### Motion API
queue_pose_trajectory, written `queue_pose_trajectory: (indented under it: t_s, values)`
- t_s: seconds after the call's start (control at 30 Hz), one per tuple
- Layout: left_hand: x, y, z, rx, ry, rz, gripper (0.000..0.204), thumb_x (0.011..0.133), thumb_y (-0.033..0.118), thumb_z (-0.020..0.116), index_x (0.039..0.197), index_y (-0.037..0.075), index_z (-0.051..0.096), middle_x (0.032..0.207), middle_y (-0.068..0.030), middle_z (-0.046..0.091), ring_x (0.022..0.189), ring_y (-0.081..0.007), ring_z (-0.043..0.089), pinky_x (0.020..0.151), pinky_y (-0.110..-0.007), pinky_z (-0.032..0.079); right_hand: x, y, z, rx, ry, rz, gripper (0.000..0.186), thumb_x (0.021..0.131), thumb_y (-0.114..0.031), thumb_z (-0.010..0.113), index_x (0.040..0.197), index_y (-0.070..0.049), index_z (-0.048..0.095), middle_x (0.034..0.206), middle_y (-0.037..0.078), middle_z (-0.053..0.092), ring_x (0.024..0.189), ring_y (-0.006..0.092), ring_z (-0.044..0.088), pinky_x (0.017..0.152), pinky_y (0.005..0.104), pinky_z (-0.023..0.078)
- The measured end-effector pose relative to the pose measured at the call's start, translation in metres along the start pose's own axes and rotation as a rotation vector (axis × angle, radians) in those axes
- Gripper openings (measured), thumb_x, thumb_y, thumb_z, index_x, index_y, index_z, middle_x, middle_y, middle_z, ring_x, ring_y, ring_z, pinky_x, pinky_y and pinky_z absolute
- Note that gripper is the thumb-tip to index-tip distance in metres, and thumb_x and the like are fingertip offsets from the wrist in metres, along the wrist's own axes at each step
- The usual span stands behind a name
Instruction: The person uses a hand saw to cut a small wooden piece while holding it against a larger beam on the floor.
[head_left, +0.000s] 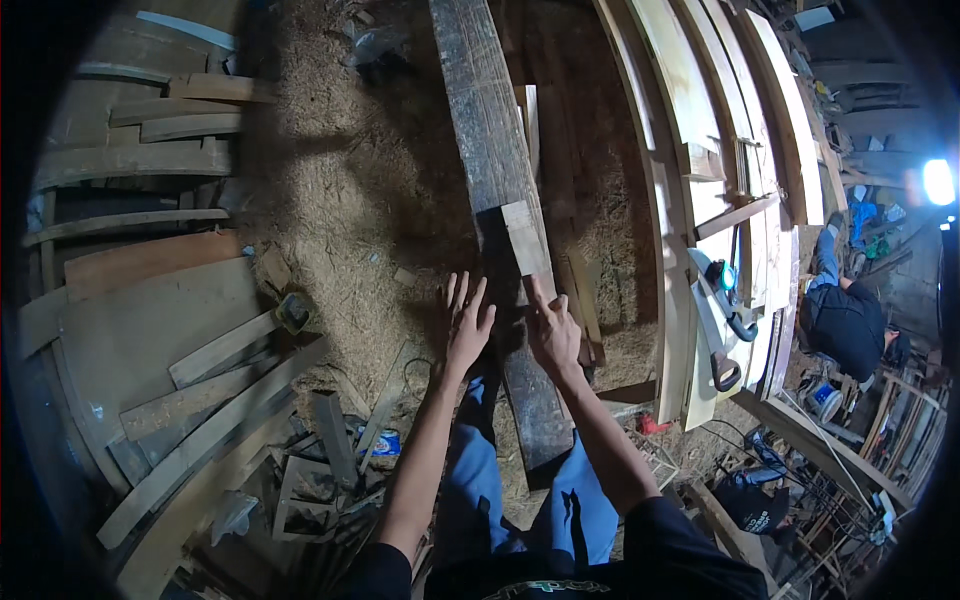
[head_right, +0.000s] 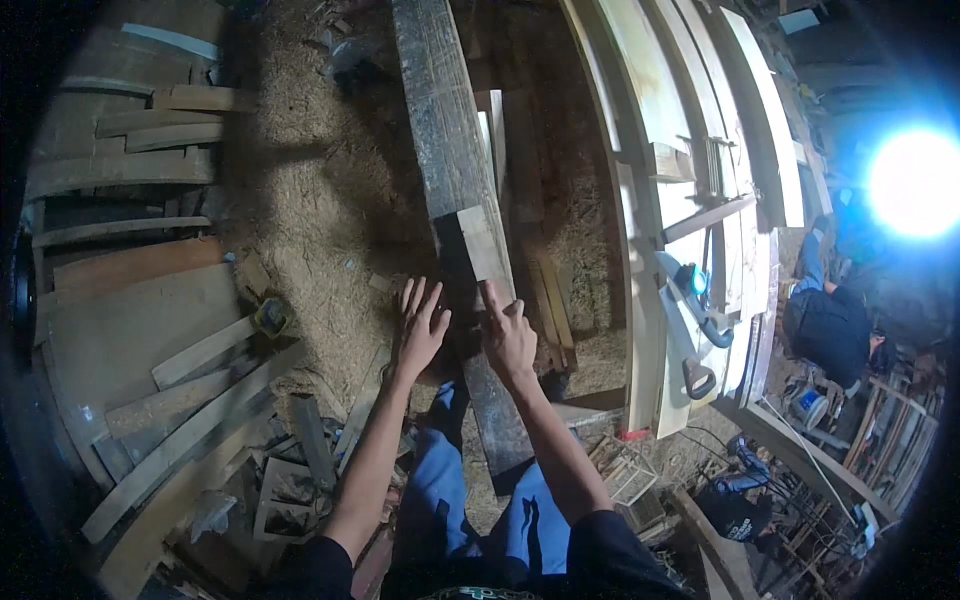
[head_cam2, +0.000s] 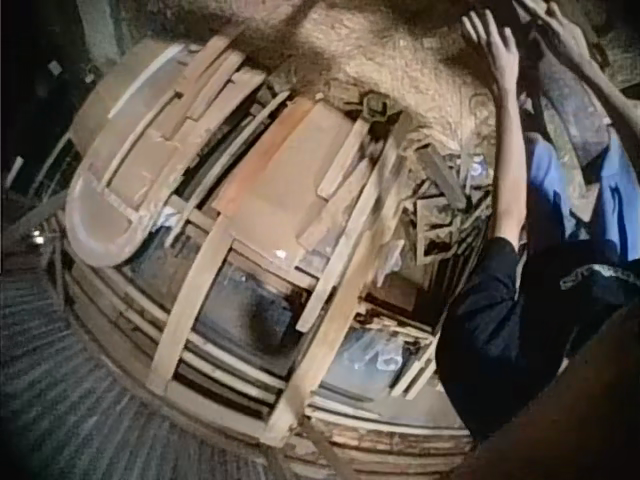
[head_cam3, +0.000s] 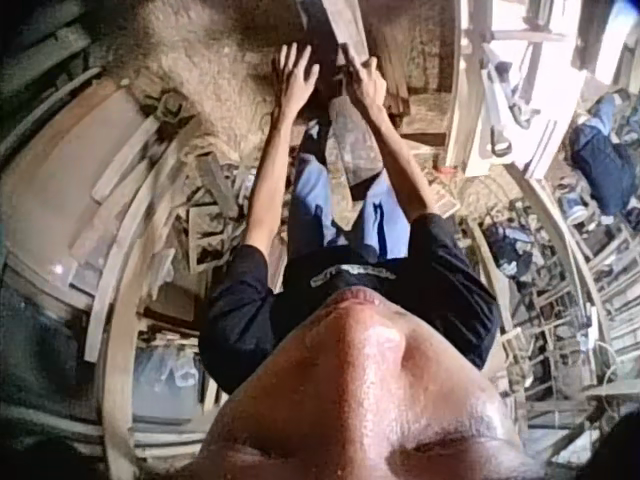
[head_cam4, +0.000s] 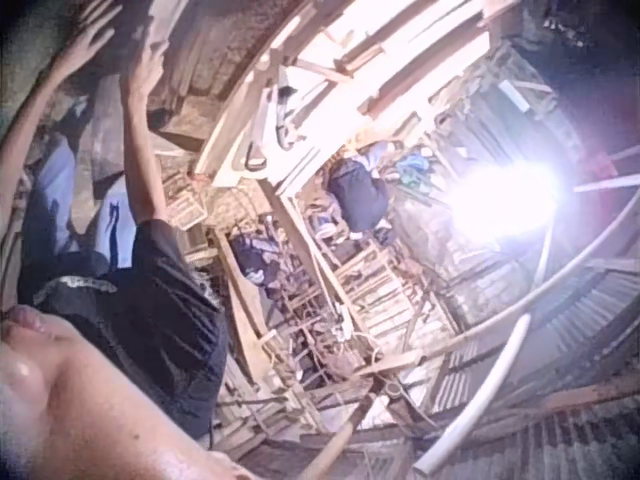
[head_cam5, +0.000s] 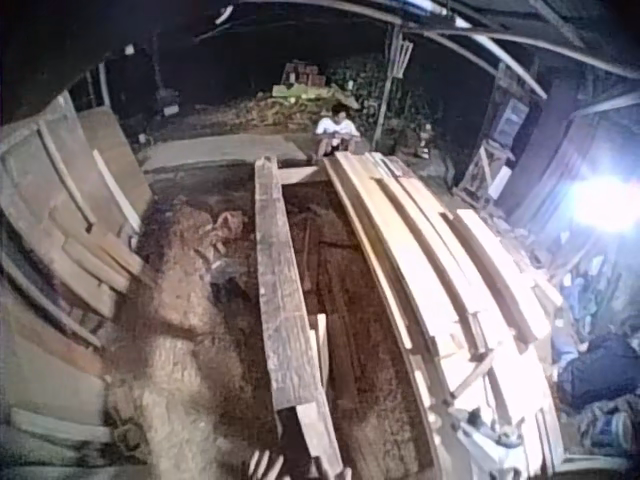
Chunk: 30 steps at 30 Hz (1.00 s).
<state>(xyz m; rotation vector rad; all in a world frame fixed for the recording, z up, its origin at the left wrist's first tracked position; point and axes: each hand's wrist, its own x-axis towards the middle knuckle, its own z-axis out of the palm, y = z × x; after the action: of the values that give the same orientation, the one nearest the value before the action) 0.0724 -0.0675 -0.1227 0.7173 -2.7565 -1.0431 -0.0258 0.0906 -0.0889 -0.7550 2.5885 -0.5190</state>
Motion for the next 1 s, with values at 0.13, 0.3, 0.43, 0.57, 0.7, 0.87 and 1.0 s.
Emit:
queue_pose_trajectory:
  t_s: [0.13, 0.3, 0.43, 0.57, 0.7, 0.87, 1.0]
  values:
    - [-0.003, -0.003, -0.01, -0.041, -0.016, -0.009, 0.048, 0.093, 0.023, 0.059, 0.137, 0.007, 0.049, 0.147, -0.0208, 0.037, 0.14, -0.0395, 0.027, 0.115, -0.05, 0.024, 0.006, -0.021, -0.013, -0.029, -0.036, 0.083, 0.066, 0.089, -0.02, 0.059, 0.148, -0.031, 0.032, 0.097, 0.021, 0.053, 0.077, 0.0376, 0.065, 0.06, 0.0472, 0.053]
    - [-0.001, 0.009, -0.015, -0.052, -0.013, 0.008, 0.044, 0.093, 0.023, 0.059, 0.133, 0.005, 0.053, 0.142, -0.0196, 0.044, 0.138, -0.0375, 0.031, 0.114, -0.048, 0.027, 0.0, -0.029, -0.025, -0.008, -0.007, 0.128, 0.064, 0.089, -0.02, 0.059, 0.147, -0.034, 0.035, 0.096, 0.02, 0.053, 0.079, 0.0368, 0.065, 0.062, 0.046, 0.054]
    - [-0.003, 0.016, -0.02, -0.07, -0.023, -0.032, 0.043, 0.094, 0.026, 0.057, 0.131, 0.005, 0.054, 0.134, -0.0197, 0.053, 0.134, -0.037, 0.039, 0.112, -0.047, 0.03, -0.015, -0.032, -0.03, 0.045, 0.044, 0.116, 0.063, 0.089, -0.022, 0.06, 0.146, -0.034, 0.037, 0.096, 0.02, 0.053, 0.08, 0.0364, 0.065, 0.064, 0.0454, 0.054]
    - [-0.01, 0.019, -0.011, -0.257, -0.031, -0.118, 0.043, 0.097, 0.029, 0.054, 0.132, 0.005, 0.054, 0.133, -0.0209, 0.053, 0.133, -0.0375, 0.04, 0.11, -0.045, 0.032, -0.033, -0.021, -0.024, 0.036, 0.022, 0.096, 0.063, 0.088, -0.023, 0.062, 0.145, -0.034, 0.038, 0.097, 0.019, 0.054, 0.081, 0.0362, 0.064, 0.065, 0.0454, 0.053]
    - [-0.012, 0.033, -0.008, -0.571, -0.003, -0.269, 0.055, 0.099, 0.034, 0.051, 0.144, 0.005, 0.038, 0.141, -0.0249, 0.045, 0.136, -0.0385, 0.036, 0.112, -0.045, 0.031, -0.06, -0.007, -0.027, 0.037, 0.007, -0.007, 0.063, 0.087, -0.024, 0.064, 0.144, -0.034, 0.04, 0.095, 0.016, 0.054, 0.083, 0.033, 0.063, 0.064, 0.0432, 0.053]
    - [-0.001, 0.049, -0.023, -0.81, 0.045, -0.587, 0.073, 0.095, 0.047, 0.055, 0.148, 0.003, 0.029, 0.142, -0.0199, 0.044, 0.135, -0.0281, 0.039, 0.111, -0.04, 0.03, -0.086, 0.015, -0.034, 0.186, 0.037, -0.157, 0.057, 0.083, -0.019, 0.069, 0.136, -0.032, 0.052, 0.094, 0.012, 0.054, 0.081, 0.0287, 0.06, 0.065, 0.0399, 0.052]
    - [0.017, 0.068, -0.049, -0.988, -0.03, -0.465, 0.064, 0.091, 0.039, 0.065, 0.139, 0.003, 0.043, 0.13, -0.0123, 0.055, 0.123, -0.0203, 0.049, 0.106, -0.034, 0.035, -0.089, 0.04, -0.04, 0.174, 0.089, -0.309, 0.056, 0.079, -0.018, 0.073, 0.132, -0.028, 0.057, 0.108, 0.015, 0.059, 0.079, 0.0255, 0.061, 0.068, 0.0386, 0.053]
